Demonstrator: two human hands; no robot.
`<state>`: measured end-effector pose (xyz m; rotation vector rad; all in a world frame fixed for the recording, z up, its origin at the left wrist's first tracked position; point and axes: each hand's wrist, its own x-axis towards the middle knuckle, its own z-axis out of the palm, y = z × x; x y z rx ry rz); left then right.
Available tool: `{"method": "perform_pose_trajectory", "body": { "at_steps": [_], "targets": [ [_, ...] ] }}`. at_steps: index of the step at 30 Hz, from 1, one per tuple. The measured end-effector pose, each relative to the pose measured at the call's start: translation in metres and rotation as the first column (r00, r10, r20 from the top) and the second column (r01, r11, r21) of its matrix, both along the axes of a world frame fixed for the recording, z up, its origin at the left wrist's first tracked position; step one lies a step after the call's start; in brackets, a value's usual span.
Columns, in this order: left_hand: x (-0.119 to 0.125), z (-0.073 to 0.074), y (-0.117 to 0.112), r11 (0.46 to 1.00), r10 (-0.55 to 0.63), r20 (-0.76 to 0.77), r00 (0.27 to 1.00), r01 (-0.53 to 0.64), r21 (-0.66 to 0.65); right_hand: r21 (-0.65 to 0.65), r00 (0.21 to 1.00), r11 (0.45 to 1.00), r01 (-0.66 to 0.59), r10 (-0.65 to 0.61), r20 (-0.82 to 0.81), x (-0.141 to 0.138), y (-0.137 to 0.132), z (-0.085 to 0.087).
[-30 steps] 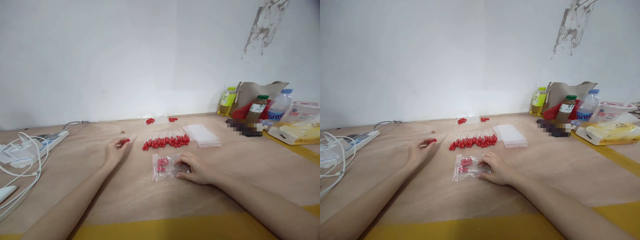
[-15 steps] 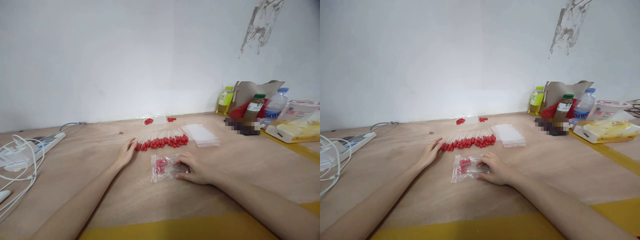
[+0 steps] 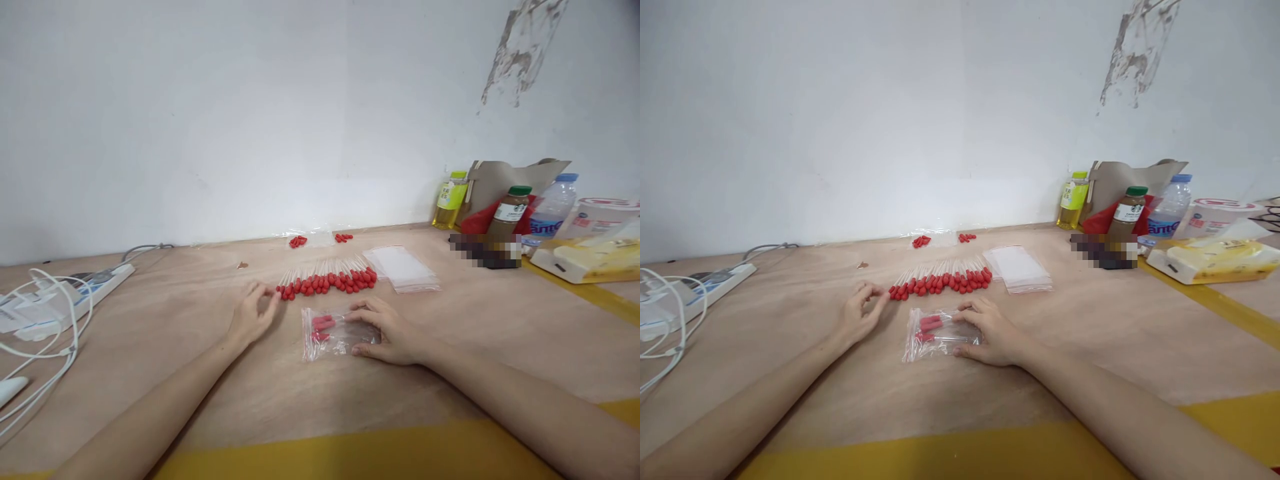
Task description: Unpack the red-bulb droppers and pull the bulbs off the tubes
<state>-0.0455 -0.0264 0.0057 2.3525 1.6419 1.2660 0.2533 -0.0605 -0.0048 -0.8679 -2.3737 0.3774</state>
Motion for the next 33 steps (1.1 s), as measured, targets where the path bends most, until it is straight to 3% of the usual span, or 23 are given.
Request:
{"method": "perform_pose_trajectory", "body": {
  "at_steps": [3,5,10,14,21,24,33],
  "targets": [
    [0.015,0.005,-0.032,0.946,-0.318,-0.089,0.944,0.311,-0.087,0.001,1.0,1.0,0.022,-0.022,0.007,0.0,0.001,-0.003],
    [0.027,0.006,-0.046,0.899,-0.412,-0.068,0.909,0.393,-0.193,-0.017,0.999,0.999,0.039,-0.038,0.01,0.0,0.002,-0.004],
    [0.047,0.008,-0.051,0.858,-0.399,0.012,0.917,0.378,-0.349,-0.068,0.999,0.997,0.045,-0.044,0.015,0.0,-0.001,-0.003],
    [0.054,0.008,-0.046,0.848,-0.46,-0.075,0.885,0.412,-0.334,-0.065,1.0,0.998,-0.006,0.006,-0.002,0.0,-0.001,-0.002],
    [0.053,0.017,-0.053,0.858,-0.41,-0.195,0.891,0.303,-0.415,-0.044,0.998,0.998,-0.054,0.055,0.024,0.0,-0.001,0.001],
    [0.045,0.019,-0.053,0.861,-0.429,-0.246,0.869,0.31,-0.403,-0.034,0.996,0.998,-0.048,0.05,0.068,0.001,-0.001,0.001],
    [0.026,0.007,-0.042,0.797,-0.485,0.027,0.874,0.455,-0.398,-0.021,0.993,0.997,-0.071,0.072,0.097,0.003,0.001,-0.001]
  ]
}}
